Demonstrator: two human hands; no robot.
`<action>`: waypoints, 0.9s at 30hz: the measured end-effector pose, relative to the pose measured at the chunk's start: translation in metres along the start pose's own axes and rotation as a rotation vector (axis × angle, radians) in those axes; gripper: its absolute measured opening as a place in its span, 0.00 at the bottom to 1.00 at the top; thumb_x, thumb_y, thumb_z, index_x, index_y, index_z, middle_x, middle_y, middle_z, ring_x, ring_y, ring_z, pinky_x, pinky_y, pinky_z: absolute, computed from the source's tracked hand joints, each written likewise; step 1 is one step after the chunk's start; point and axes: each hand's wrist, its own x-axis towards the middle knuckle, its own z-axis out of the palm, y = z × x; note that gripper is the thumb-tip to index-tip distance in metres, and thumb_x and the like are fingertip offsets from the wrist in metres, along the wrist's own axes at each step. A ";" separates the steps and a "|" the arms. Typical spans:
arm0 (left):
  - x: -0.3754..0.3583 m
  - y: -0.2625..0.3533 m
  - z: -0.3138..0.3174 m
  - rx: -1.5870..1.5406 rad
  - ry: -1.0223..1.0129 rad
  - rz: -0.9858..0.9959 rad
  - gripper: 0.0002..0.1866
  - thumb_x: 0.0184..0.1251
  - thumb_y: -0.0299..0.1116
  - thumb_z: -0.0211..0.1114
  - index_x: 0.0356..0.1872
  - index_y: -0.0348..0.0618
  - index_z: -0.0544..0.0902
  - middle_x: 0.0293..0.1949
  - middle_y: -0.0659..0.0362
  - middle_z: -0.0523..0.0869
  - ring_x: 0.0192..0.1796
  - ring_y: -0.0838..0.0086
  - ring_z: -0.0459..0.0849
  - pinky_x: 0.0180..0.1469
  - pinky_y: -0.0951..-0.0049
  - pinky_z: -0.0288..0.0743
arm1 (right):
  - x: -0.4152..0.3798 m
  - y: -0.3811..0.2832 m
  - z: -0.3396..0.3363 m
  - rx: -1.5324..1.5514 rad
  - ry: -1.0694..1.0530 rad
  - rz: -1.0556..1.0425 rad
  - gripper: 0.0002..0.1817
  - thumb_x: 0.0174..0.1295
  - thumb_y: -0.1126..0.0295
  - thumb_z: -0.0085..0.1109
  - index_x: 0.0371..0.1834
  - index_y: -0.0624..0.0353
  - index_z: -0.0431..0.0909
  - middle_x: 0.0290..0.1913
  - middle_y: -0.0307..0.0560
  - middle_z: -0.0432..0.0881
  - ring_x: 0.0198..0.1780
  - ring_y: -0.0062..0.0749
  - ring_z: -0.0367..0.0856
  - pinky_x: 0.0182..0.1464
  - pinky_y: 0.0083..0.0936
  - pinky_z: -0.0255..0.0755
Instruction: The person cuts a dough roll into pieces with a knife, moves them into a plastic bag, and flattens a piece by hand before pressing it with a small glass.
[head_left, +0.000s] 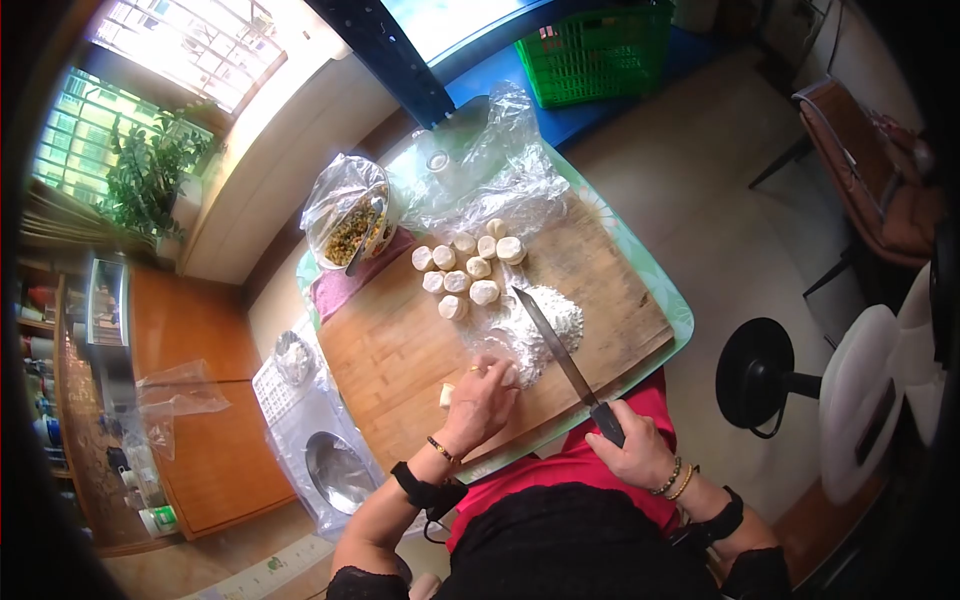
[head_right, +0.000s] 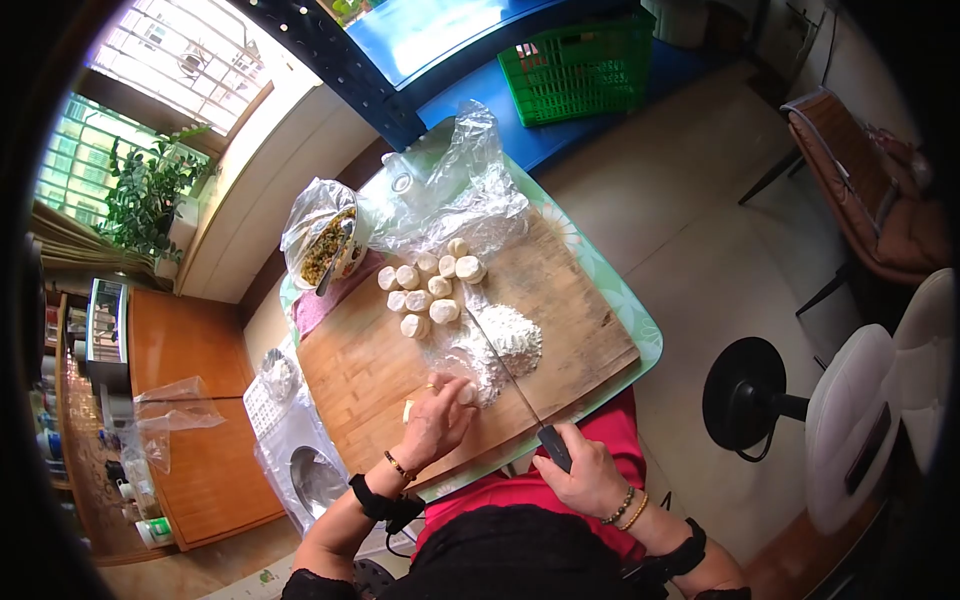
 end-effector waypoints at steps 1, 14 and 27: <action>0.000 0.006 -0.002 0.020 0.044 -0.070 0.12 0.58 0.28 0.66 0.43 0.42 0.77 0.39 0.47 0.76 0.42 0.51 0.80 0.40 0.56 0.75 | 0.000 0.001 0.001 0.003 0.001 0.001 0.20 0.59 0.66 0.65 0.49 0.64 0.71 0.27 0.58 0.79 0.31 0.53 0.84 0.32 0.38 0.75; 0.002 0.002 0.005 0.160 0.152 -0.043 0.14 0.56 0.29 0.68 0.42 0.42 0.76 0.40 0.50 0.76 0.45 0.53 0.77 0.48 0.57 0.70 | -0.003 0.006 0.003 0.018 -0.001 -0.005 0.19 0.60 0.66 0.65 0.48 0.64 0.71 0.26 0.57 0.79 0.30 0.54 0.84 0.30 0.39 0.74; -0.004 -0.004 0.015 0.112 0.134 -0.186 0.17 0.55 0.29 0.70 0.44 0.39 0.75 0.42 0.47 0.75 0.41 0.51 0.79 0.42 0.56 0.74 | -0.003 0.007 0.006 -0.003 -0.003 -0.034 0.20 0.59 0.65 0.65 0.49 0.64 0.70 0.26 0.58 0.79 0.30 0.55 0.83 0.30 0.40 0.74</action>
